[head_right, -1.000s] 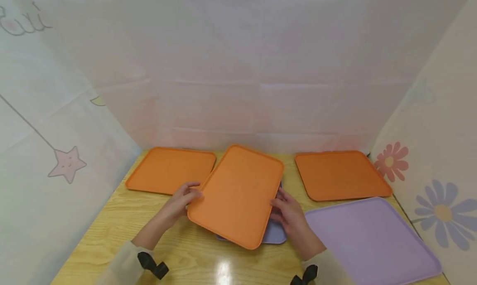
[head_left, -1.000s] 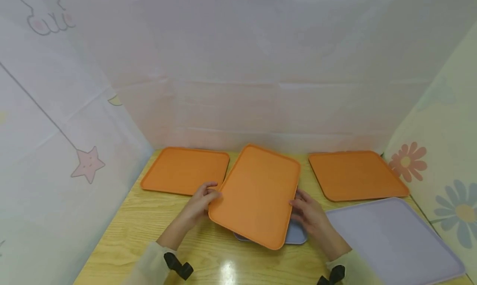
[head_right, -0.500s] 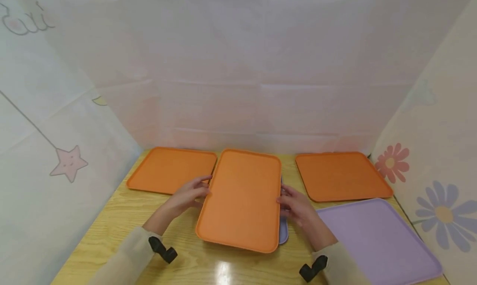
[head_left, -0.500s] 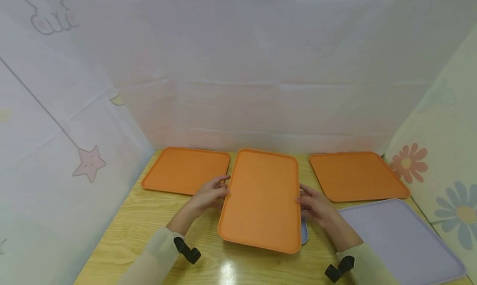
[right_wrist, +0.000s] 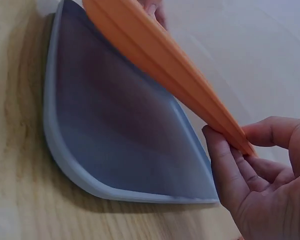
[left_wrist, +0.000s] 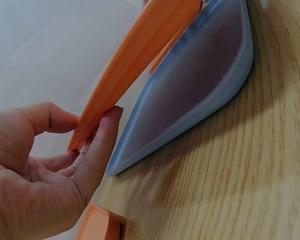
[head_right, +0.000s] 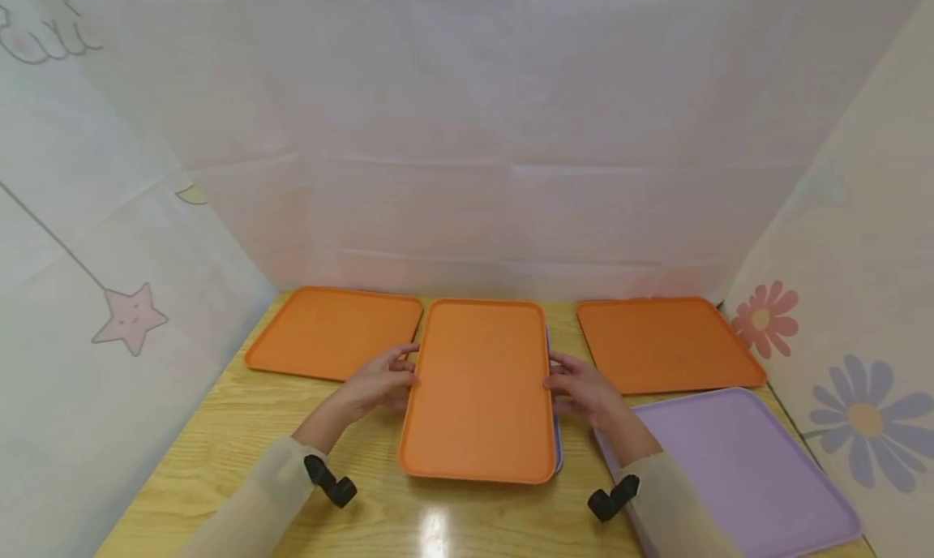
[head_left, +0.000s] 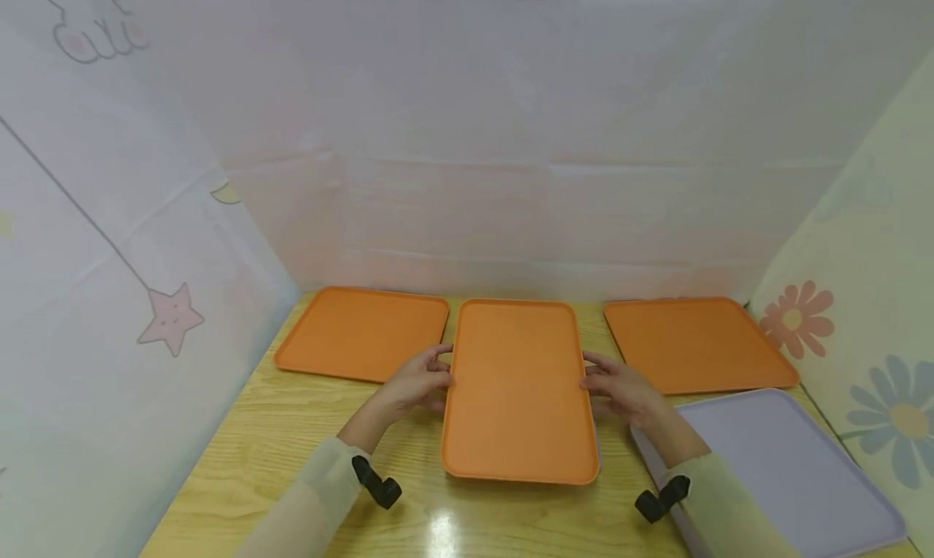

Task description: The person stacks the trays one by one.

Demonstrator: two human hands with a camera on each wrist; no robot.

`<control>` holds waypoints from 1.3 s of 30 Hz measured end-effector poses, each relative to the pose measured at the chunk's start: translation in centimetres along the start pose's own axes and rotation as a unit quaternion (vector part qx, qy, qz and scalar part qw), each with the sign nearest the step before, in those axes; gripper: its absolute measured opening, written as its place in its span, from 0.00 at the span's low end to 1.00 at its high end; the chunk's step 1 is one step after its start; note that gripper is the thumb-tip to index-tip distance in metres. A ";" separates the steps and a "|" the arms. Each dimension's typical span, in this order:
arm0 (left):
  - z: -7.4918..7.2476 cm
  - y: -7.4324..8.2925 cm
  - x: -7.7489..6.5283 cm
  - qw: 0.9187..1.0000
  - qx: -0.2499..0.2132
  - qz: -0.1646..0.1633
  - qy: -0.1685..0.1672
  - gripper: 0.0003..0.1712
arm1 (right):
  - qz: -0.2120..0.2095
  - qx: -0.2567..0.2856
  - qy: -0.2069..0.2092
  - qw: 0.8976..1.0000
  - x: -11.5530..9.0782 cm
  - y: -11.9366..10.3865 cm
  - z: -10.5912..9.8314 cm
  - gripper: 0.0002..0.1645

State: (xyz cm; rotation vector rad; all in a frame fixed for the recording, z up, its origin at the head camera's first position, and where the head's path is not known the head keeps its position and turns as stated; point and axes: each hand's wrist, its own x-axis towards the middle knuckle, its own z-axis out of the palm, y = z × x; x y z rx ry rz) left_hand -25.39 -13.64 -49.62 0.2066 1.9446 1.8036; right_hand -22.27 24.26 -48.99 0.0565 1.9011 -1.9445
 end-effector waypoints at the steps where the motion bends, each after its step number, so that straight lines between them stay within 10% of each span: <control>1: 0.0 -0.1 0.1 1.000 -0.003 -0.001 -0.001 0.44 | 0.002 -0.007 0.002 1.000 0.2 -0.1 -0.1 0.47; 39: 1.5 -1.1 3.5 0.997 0.071 -0.030 0.011 0.45 | 0.053 -0.168 0.067 0.982 2.7 0.3 -0.8 0.45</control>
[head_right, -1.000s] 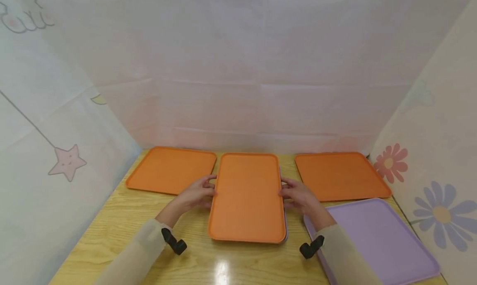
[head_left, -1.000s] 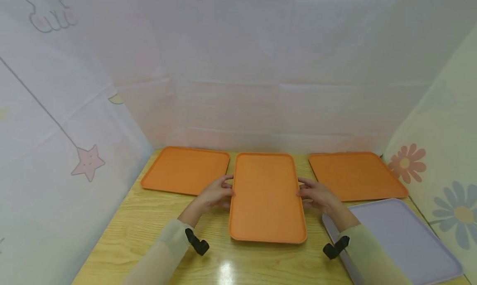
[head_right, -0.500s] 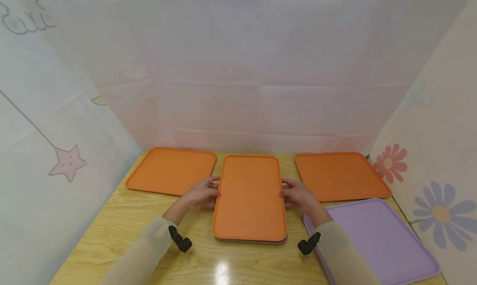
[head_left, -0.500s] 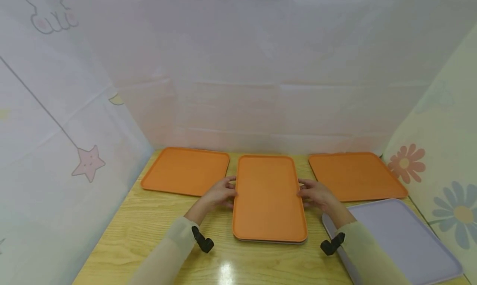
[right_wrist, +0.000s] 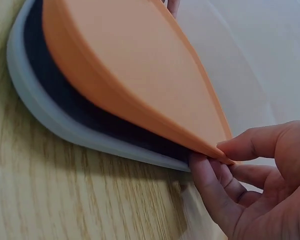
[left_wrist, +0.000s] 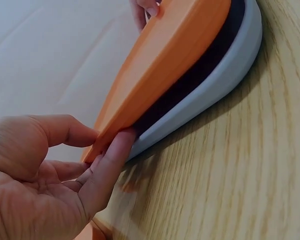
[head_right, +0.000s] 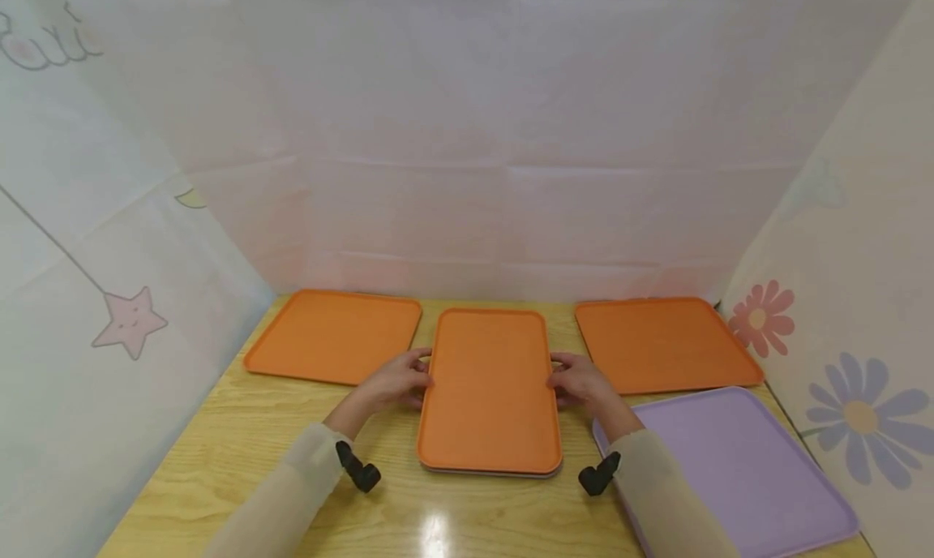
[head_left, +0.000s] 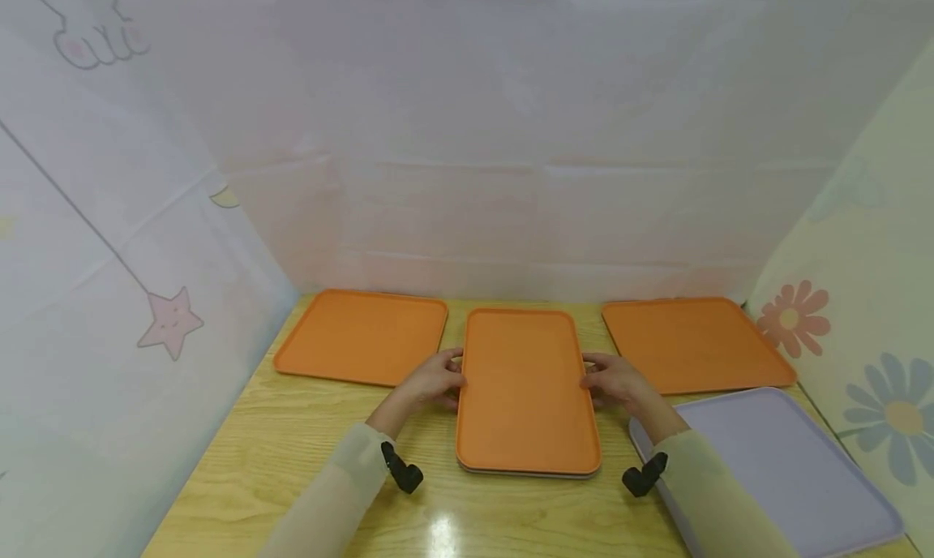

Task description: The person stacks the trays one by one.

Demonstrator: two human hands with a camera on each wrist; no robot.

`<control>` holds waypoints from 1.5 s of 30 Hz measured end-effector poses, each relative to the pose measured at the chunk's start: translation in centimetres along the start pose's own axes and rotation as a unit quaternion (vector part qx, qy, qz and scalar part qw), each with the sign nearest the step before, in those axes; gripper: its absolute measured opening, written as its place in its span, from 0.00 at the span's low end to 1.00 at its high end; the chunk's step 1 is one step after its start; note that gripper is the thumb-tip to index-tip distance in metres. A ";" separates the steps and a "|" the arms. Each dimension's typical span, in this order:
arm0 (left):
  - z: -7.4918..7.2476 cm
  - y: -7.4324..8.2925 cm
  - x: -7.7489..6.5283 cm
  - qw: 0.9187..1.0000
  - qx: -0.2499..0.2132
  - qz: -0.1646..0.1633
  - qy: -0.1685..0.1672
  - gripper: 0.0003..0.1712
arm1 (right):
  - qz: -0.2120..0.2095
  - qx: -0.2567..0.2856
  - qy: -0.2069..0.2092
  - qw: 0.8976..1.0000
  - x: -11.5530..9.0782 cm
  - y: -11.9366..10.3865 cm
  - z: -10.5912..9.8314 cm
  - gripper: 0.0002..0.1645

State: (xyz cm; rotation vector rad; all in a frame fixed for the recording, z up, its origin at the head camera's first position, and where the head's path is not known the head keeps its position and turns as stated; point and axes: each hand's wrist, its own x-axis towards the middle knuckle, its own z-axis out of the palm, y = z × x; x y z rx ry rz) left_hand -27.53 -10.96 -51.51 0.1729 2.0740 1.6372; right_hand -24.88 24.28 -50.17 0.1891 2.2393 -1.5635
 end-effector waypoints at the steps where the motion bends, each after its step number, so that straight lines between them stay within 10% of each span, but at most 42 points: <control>1: 0.0 0.0 0.0 1.000 0.004 0.001 -0.001 0.45 | 0.002 -0.004 0.000 1.000 0.0 -0.1 0.0 0.45; 27: 0.3 0.3 0.2 0.991 0.131 -0.002 0.020 0.40 | -0.021 -0.118 0.040 0.992 0.5 -0.3 0.7 0.41; 45: 0.2 -0.6 0.1 1.000 -0.003 -0.018 -0.009 0.44 | -0.074 -0.063 -0.002 0.995 -1.8 -0.5 -1.6 0.38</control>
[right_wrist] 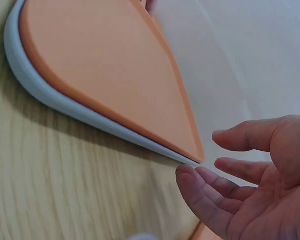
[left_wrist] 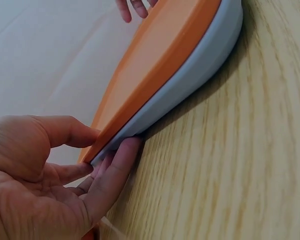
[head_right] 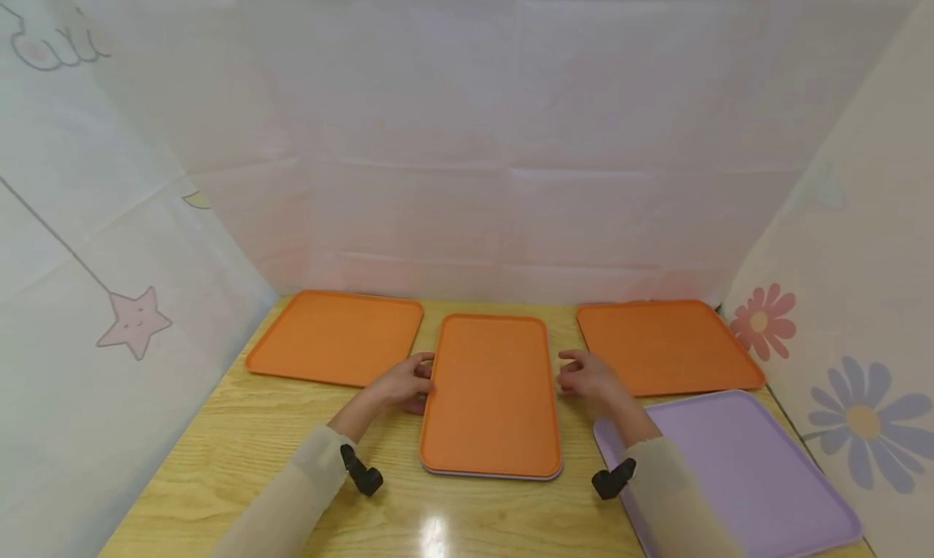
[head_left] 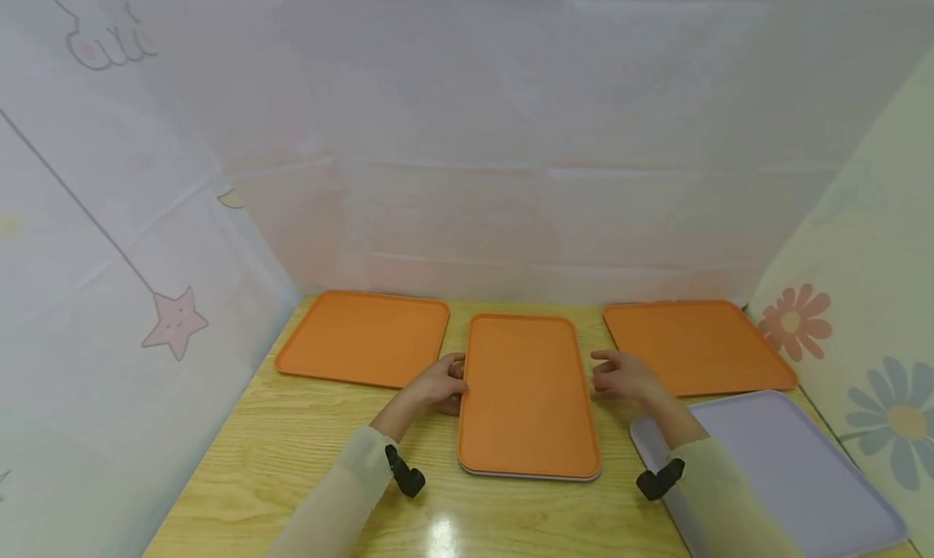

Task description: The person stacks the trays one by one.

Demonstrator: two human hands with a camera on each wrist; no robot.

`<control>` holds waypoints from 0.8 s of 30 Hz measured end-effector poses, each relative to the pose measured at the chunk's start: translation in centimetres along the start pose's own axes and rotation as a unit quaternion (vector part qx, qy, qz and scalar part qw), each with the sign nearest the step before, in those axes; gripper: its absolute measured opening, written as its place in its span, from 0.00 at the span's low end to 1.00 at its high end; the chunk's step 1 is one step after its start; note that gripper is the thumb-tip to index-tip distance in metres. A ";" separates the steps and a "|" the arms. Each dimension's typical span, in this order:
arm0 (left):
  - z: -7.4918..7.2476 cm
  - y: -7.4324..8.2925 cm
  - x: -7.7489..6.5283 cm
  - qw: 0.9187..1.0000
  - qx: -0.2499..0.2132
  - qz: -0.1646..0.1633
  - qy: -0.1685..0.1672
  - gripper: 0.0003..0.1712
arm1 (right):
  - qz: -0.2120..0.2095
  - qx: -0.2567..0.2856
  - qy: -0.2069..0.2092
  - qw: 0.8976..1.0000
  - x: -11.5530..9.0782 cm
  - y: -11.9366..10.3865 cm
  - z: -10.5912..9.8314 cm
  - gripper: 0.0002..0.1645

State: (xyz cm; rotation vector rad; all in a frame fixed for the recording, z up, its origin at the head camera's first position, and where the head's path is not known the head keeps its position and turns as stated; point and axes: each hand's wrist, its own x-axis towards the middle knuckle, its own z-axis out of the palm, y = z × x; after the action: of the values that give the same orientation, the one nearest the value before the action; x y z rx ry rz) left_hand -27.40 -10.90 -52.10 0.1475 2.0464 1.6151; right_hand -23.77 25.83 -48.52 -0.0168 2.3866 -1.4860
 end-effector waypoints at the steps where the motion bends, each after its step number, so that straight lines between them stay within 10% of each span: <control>1: 0.0 0.0 0.0 1.000 -0.004 -0.003 0.000 0.44 | -0.005 0.009 -0.006 1.000 -0.3 -0.1 -0.3 0.38; 24: -0.5 -0.5 -0.1 1.000 -0.029 -0.010 -0.005 0.44 | -0.041 -0.144 0.065 0.987 -8.7 5.2 -11.8 0.43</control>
State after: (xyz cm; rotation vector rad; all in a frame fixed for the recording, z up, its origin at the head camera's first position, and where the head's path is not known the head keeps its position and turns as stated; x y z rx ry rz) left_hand -27.44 -11.49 -52.49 0.1136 1.9861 1.6557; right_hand -18.07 40.04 -45.94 -0.0891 2.7186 -1.1947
